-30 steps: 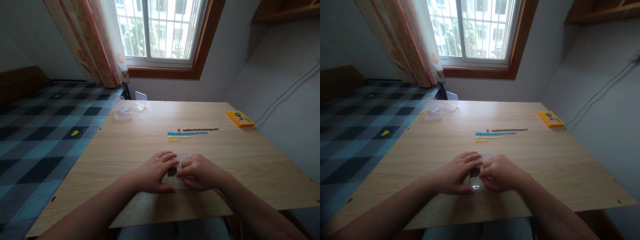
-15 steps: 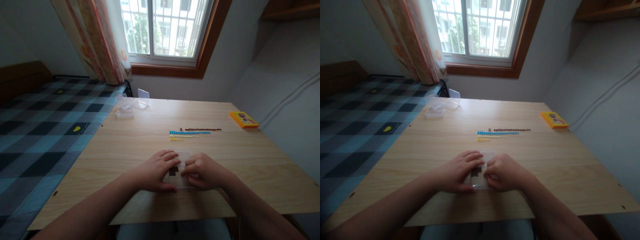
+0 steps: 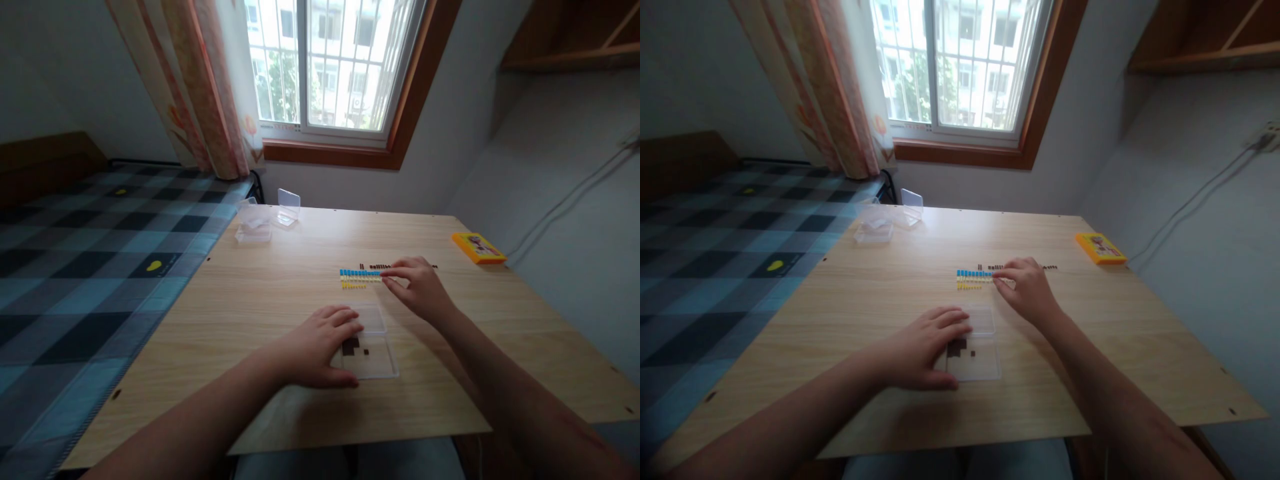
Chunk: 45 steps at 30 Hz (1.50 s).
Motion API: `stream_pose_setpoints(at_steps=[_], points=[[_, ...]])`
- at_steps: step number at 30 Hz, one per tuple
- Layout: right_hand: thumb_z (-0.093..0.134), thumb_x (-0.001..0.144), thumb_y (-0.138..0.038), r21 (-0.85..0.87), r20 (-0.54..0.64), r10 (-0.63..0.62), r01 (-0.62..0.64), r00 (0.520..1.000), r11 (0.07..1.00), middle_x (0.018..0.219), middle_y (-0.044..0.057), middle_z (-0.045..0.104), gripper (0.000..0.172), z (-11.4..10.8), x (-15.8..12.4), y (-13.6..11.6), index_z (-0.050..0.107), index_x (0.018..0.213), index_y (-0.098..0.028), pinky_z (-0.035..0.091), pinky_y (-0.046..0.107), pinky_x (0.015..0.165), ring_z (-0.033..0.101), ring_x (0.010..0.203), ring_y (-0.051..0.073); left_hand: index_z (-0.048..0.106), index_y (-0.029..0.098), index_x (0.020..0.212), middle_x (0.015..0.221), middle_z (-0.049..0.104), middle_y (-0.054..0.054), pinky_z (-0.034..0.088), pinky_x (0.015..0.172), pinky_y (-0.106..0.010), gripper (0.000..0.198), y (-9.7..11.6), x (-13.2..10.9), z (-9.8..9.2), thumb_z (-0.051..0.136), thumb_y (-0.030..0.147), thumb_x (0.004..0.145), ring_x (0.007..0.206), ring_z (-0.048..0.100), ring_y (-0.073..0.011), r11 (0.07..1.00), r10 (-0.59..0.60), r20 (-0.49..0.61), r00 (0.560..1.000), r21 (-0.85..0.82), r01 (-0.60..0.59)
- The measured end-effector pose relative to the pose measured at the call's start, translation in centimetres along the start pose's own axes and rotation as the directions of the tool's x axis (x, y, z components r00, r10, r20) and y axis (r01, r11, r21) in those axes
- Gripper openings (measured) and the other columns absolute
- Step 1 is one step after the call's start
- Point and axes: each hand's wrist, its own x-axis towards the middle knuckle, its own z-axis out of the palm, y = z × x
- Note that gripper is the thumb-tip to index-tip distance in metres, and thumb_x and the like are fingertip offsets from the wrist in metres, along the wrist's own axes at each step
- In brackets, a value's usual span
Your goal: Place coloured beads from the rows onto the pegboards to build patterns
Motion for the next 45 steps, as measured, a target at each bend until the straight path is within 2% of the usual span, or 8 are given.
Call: stream_pose_setpoints(at_steps=[3, 6, 11, 18, 25, 32, 38, 45], points=[[0.066, 0.095, -0.033, -0.172, 0.252, 0.127, -0.085, 0.959, 0.981, 0.104, 0.006, 0.078, 0.019, -0.2, 3.4, 0.4, 0.084, 0.100, -0.026, 0.042, 0.037, 0.096, 0.063, 0.104, 0.025, 0.055, 0.019, 0.147, 0.157, 0.048, -0.018, 0.032, 0.122, -0.054, 0.087, -0.1, -0.1, 0.2, 0.076, 0.066, 0.077, 0.148, 0.040, -0.0384, 1.000, 0.008, -0.015, 1.000, 0.001, -0.008], [0.068, 0.093, -0.036, -0.306, 0.359, 0.258, -0.148, 0.897, 0.940, 0.107, 0.004, 0.079, 0.020, 0.4, 6.6, 0.2, 0.084, 0.099, -0.028, 0.043, 0.031, 0.091, 0.065, 0.105, 0.023, 0.055, 0.018, 0.146, 0.157, 0.047, -0.018, 0.033, 0.122, -0.054, 0.087, -0.2, -0.1, 0.4, 0.075, 0.067, 0.077, 0.148, 0.039, -0.0384, 1.000, 0.006, -0.016, 1.000, 0.002, -0.006], [0.063, 0.092, -0.044, -0.426, 0.413, 0.387, -0.201, 0.824, 0.882, 0.092, 0.009, 0.081, 0.030, 2.5, 9.6, -0.5, 0.085, 0.096, -0.024, 0.045, 0.029, 0.076, 0.070, 0.089, 0.023, 0.055, 0.017, 0.146, 0.158, 0.047, -0.018, 0.032, 0.123, -0.053, 0.087, -0.2, -0.1, 0.4, 0.075, 0.066, 0.077, 0.148, 0.039, -0.0383, 1.000, 0.012, -0.027, 1.000, 0.005, -0.012], [0.068, 0.085, -0.047, -0.556, 0.437, 0.468, -0.179, 0.768, 0.812, 0.105, 0.017, 0.079, 0.034, 4.1, 10.8, -1.7, 0.085, 0.096, -0.019, 0.049, 0.035, 0.087, 0.070, 0.103, 0.030, 0.056, 0.018, 0.145, 0.157, 0.048, -0.018, 0.032, 0.122, -0.053, 0.084, -0.3, -0.1, 0.6, 0.073, 0.067, 0.079, 0.147, 0.041, -0.0382, 1.000, 0.026, -0.046, 0.999, 0.002, -0.026], [0.070, 0.084, -0.036, -0.583, 0.484, 0.485, -0.145, 0.728, 0.799, 0.112, 0.017, 0.078, 0.029, 4.1, 11.2, -2.6, 0.083, 0.104, -0.020, 0.051, 0.033, 0.088, 0.071, 0.105, 0.029, 0.056, 0.018, 0.144, 0.155, 0.050, -0.018, 0.032, 0.122, -0.053, 0.082, -0.1, -0.1, 0.6, 0.073, 0.066, 0.080, 0.146, 0.042, -0.0389, 1.000, 0.030, -0.056, 0.998, -0.004, -0.030], [0.068, 0.093, -0.042, -0.560, 0.528, 0.453, -0.107, 0.718, 0.822, 0.113, 0.013, 0.076, 0.032, 4.2, 11.3, -2.5, 0.076, 0.109, -0.016, 0.053, 0.041, 0.094, 0.070, 0.104, 0.024, 0.056, 0.017, 0.144, 0.154, 0.051, -0.018, 0.033, 0.122, -0.052, 0.083, -0.2, 0.0, 0.7, 0.073, 0.066, 0.079, 0.145, 0.042, -0.0381, 0.999, 0.033, -0.056, 0.998, 0.012, -0.033], [0.067, 0.086, -0.030, -0.524, 0.495, 0.422, -0.126, 0.759, 0.842, 0.102, 0.015, 0.079, 0.022, 3.6, 11.1, -2.3, 0.083, 0.095, -0.016, 0.051, 0.032, 0.082, 0.073, 0.096, 0.027, 0.055, 0.020, 0.145, 0.155, 0.050, -0.017, 0.034, 0.121, -0.054, 0.083, -0.2, 0.0, 0.7, 0.072, 0.067, 0.079, 0.146, 0.042, -0.0389, 1.000, 0.025, -0.049, 0.998, 0.002, -0.025], [0.065, 0.089, -0.030, -0.380, 0.432, 0.222, -0.047, 0.874, 0.924, 0.097, 0.007, 0.079, 0.018, -2.8, 7.0, -4.6, 0.081, 0.091, -0.023, 0.046, 0.035, 0.088, 0.068, 0.095, 0.025, 0.056, 0.018, 0.145, 0.156, 0.049, -0.017, 0.034, 0.122, -0.053, 0.083, -0.1, -0.1, 0.5, 0.075, 0.064, 0.078, 0.146, 0.041, -0.0384, 1.000, 0.015, -0.033, 0.999, -0.012, -0.015]])
